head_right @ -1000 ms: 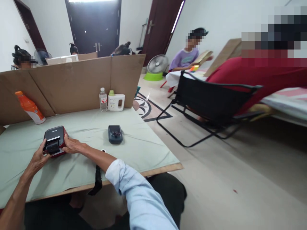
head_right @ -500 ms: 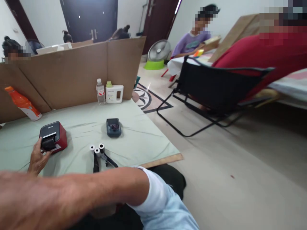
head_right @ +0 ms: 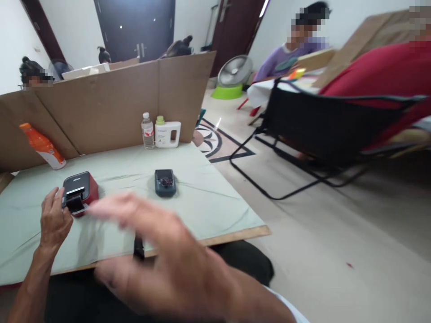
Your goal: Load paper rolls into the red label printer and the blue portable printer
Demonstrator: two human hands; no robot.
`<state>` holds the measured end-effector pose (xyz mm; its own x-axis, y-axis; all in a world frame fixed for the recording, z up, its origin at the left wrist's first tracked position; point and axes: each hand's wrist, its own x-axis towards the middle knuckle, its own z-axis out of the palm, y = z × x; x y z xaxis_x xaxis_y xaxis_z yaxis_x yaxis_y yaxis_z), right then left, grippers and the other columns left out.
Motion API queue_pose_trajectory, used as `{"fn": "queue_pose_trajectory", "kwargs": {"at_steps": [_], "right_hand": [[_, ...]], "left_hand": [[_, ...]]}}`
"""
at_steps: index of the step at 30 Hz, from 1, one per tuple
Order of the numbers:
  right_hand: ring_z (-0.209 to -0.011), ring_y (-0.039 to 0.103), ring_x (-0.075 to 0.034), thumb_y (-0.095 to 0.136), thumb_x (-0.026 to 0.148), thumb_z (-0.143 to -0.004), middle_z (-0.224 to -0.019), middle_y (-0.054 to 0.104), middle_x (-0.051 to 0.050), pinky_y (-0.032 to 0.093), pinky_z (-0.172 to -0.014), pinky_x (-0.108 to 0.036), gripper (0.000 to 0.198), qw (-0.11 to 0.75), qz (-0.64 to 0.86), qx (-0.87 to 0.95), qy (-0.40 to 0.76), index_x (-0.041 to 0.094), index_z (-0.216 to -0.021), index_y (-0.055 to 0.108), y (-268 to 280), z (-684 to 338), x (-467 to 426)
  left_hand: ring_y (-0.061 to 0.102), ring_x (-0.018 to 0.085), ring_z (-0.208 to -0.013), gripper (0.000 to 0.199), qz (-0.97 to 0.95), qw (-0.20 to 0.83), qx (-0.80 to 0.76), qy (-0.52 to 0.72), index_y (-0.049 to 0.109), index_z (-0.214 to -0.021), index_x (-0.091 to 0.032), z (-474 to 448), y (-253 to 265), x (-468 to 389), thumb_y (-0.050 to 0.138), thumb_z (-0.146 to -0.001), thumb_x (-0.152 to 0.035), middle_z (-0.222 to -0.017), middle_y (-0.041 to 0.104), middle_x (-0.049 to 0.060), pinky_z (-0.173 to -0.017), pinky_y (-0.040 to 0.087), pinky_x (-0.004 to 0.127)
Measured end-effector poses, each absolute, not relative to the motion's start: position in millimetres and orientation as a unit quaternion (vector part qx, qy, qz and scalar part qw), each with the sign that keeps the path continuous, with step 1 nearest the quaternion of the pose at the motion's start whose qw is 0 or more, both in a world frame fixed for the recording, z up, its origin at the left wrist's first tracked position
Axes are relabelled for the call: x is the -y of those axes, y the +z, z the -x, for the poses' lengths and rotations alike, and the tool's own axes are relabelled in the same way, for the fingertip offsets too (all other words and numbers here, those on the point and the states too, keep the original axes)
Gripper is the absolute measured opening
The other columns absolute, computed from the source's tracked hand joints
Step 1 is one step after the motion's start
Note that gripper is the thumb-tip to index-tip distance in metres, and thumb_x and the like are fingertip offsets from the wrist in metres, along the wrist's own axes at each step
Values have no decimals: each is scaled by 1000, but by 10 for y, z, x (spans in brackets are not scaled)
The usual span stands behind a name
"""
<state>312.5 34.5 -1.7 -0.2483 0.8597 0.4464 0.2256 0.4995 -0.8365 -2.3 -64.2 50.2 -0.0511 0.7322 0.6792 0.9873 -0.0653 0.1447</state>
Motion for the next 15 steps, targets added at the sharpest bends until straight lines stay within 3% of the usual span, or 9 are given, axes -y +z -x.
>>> {"fn": "queue_pose_trajectory", "kwargs": {"at_steps": [3,8,11,15], "right_hand": [[-114,63,-30,69,61,-88,-133,64,-16,59,-90,-46,71,516,422,682,300,22,-146,56,-40,-3746,-679],[-117,64,-31,69,64,-86,-142,60,-20,59,-94,-50,81,553,487,598,314,19,-151,51,-220,-4319,-973],[-122,63,-31,73,63,-82,-148,56,-22,57,-99,-49,91,505,502,578,398,17,-155,46,-445,-4312,-969],[-124,62,-33,80,54,-77,-150,55,-21,56,-100,-47,91,446,481,599,458,14,-152,49,-609,-4218,-911]], "left_hand": [[45,35,-145,60,707,188,595,-332,53,-147,-16,-330,581,484,49,-88,-10,-151,52,17,-124,36,56],[57,31,-135,45,776,78,547,-304,63,-136,-18,-804,435,0,52,-93,-20,-142,62,15,-118,45,51],[59,31,-134,44,803,-18,540,-251,65,-134,-18,-1013,261,-346,58,-91,-26,-142,64,15,-117,47,50],[62,31,-131,62,817,-164,527,-168,56,-146,-19,-1304,95,-748,68,-86,-35,-146,63,15,-113,49,46]]}}
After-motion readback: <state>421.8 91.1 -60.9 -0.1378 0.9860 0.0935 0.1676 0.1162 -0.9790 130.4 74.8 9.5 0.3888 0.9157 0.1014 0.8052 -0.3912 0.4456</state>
